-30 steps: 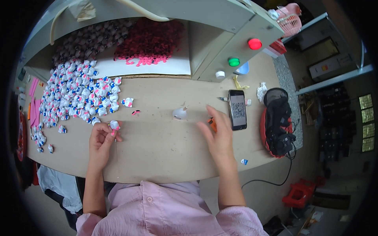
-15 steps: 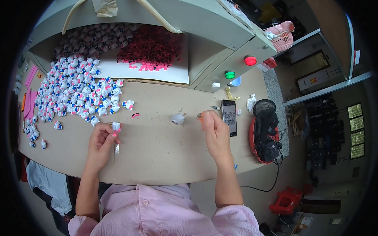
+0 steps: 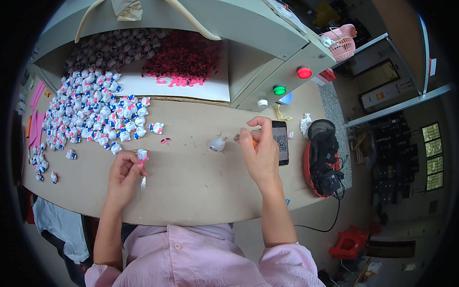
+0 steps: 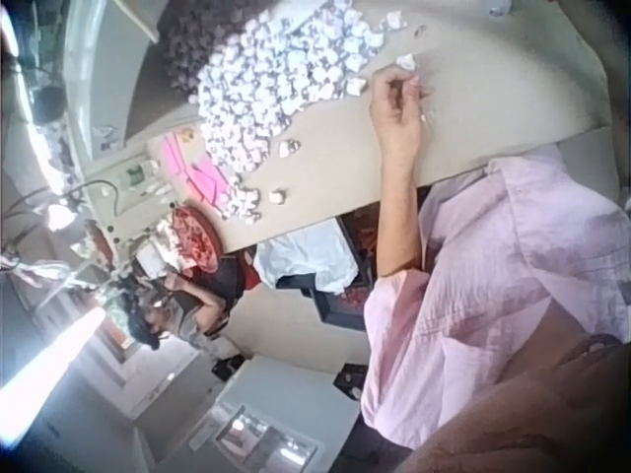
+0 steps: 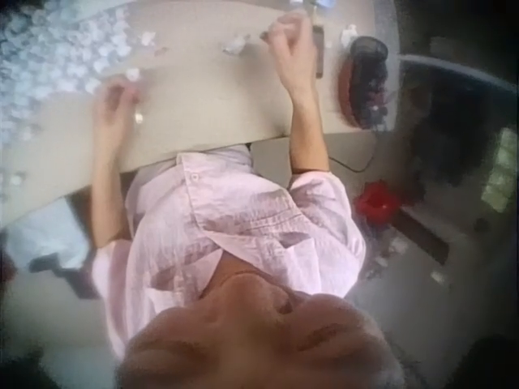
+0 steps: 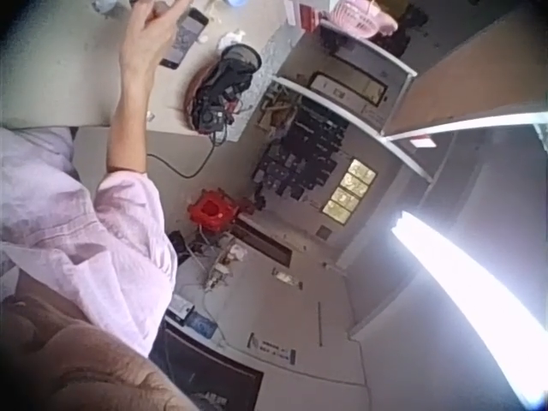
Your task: The person assembles toy figurines by picking up figures and small bow pieces, applying glue from a bottle, and attaching the bows onto each figurine by hand.
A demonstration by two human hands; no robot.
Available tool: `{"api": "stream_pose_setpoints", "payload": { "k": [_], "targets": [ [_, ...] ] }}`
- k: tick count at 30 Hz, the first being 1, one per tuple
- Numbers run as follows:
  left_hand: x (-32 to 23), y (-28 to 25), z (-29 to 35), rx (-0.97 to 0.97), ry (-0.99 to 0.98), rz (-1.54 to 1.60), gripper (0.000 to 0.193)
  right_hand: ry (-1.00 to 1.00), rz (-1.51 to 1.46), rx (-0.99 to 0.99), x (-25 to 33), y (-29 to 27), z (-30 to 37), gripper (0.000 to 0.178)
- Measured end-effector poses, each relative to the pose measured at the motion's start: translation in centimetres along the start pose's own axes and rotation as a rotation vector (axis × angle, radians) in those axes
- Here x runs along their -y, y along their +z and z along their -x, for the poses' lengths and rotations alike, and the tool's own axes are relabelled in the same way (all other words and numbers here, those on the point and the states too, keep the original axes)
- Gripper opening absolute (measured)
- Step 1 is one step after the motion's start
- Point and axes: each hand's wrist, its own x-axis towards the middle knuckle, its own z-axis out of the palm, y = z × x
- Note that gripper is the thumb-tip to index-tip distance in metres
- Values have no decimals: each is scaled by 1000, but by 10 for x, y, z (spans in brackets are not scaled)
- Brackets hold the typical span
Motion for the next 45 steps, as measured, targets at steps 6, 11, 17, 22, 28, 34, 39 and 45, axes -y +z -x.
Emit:
{"api": "stream_pose_setpoints", "payload": {
  "k": [6,11,17,22,28,34,39,45],
  "targets": [
    [1,2,0,-15,5,-2,7,-9,-14,-3,-3,0,-1,27],
    [1,2,0,-7,2,-14,8,-2,3,5,-2,-2,0,28],
    [2,3,0,-10,-8,-11,9,-13,-16,0,-5,2,0,29],
    [-1,1,1,-2,-1,-5,9,-25,60,-56,-52,10,5,30],
    [0,1,-3,4,-9,37,8,-378,439,-137,-72,15,20,38],
    [-3,-7,1,-16,-9,46,10,-416,311,129,-43,44,15,40],
    [1,-1,-3,-5,7,83,10,-168,-837,477,-4,53,39,32],
    [-7,-2,-3,-7,-43,110,11,-178,-1208,858,21,59,51,47]
  ]
}}
